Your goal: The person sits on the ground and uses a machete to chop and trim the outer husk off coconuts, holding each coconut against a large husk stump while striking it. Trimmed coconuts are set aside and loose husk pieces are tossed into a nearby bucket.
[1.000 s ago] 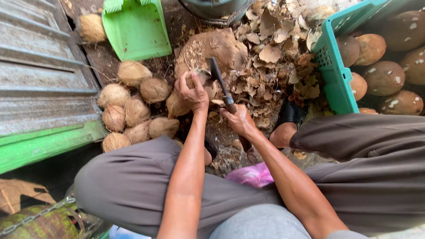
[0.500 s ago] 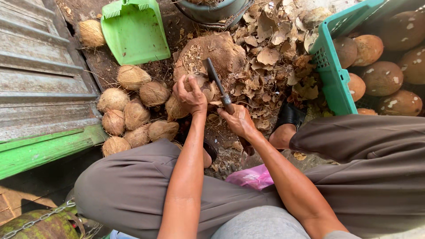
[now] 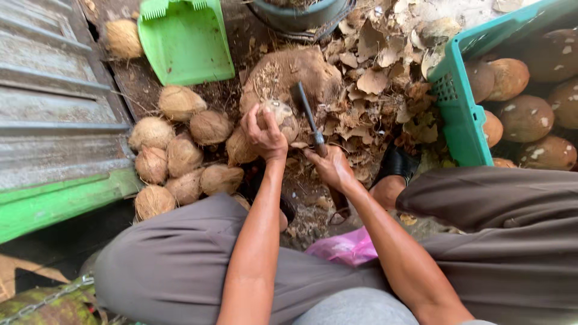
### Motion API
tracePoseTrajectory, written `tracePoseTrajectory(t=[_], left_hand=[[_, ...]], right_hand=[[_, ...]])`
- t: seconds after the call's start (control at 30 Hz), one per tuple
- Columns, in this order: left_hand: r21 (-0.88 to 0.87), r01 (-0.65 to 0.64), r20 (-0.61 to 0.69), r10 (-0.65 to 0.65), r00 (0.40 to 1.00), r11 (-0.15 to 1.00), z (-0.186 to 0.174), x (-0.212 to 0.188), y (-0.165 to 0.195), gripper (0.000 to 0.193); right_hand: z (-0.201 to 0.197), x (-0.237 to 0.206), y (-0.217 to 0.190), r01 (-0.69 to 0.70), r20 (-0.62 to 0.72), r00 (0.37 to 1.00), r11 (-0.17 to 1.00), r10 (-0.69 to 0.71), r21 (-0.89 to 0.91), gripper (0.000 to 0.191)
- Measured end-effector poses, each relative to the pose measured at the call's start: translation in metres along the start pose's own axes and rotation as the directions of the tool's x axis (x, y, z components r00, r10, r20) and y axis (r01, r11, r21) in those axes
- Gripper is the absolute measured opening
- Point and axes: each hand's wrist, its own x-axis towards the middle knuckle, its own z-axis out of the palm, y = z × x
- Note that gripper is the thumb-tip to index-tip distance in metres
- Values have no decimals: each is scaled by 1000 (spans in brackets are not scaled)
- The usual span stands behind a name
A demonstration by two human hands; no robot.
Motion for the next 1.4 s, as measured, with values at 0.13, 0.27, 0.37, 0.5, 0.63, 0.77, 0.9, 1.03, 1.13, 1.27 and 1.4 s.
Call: tracePoseTrajectory(t=[0.13, 0.27, 0.37, 0.5, 0.63, 0.77, 0.9, 1.03, 1.13, 1.27, 1.4], left_hand=[[79, 14, -13, -13, 1000, 997, 0, -1, -5, 38], [53, 33, -15, -32, 999, 998, 4, -2, -10, 39], [74, 38, -14, -37, 999, 997, 7, -5, -9, 41], [139, -46, -18, 49, 999, 989, 6, -6, -10, 44], [203, -53, 1, 54, 999, 978, 5, -5, -17, 42], [192, -35, 17, 33, 999, 981, 5, -5, -21, 41], [152, -79, 9, 78, 997, 985, 3, -5, -17, 46], [2, -110, 29, 110, 993, 994, 0, -5, -10, 47], [107, -153, 25, 152, 988, 982, -3, -4, -5, 52], [160, -87, 141, 65, 988, 983, -10, 6, 3, 81], [177, 29, 281, -78, 956, 984, -16, 25, 12, 93]], right_hand=[[3, -2, 2, 140, -95, 988, 965, -122, 222, 33], [7, -6, 4, 253, -135, 966, 917, -221, 309, 37], [10, -7, 6, -13, 14, 1000, 941, 8, 339, 28], [10, -7, 8, 49, -2, 999, 994, -49, 96, 40], [6, -5, 9, -142, 148, 983, 960, 109, 240, 23], [2, -3, 11, 10, 36, 999, 935, -24, 355, 25], [3, -4, 11, 349, -131, 931, 724, -341, 595, 32], [3, -5, 10, -92, 99, 992, 987, 79, 129, 18], [-1, -5, 8, -35, 95, 995, 997, 28, 65, 25], [-14, -2, 3, -75, 83, 995, 984, 62, 164, 29], [-29, -1, -4, 42, -48, 998, 968, -31, 246, 28]])
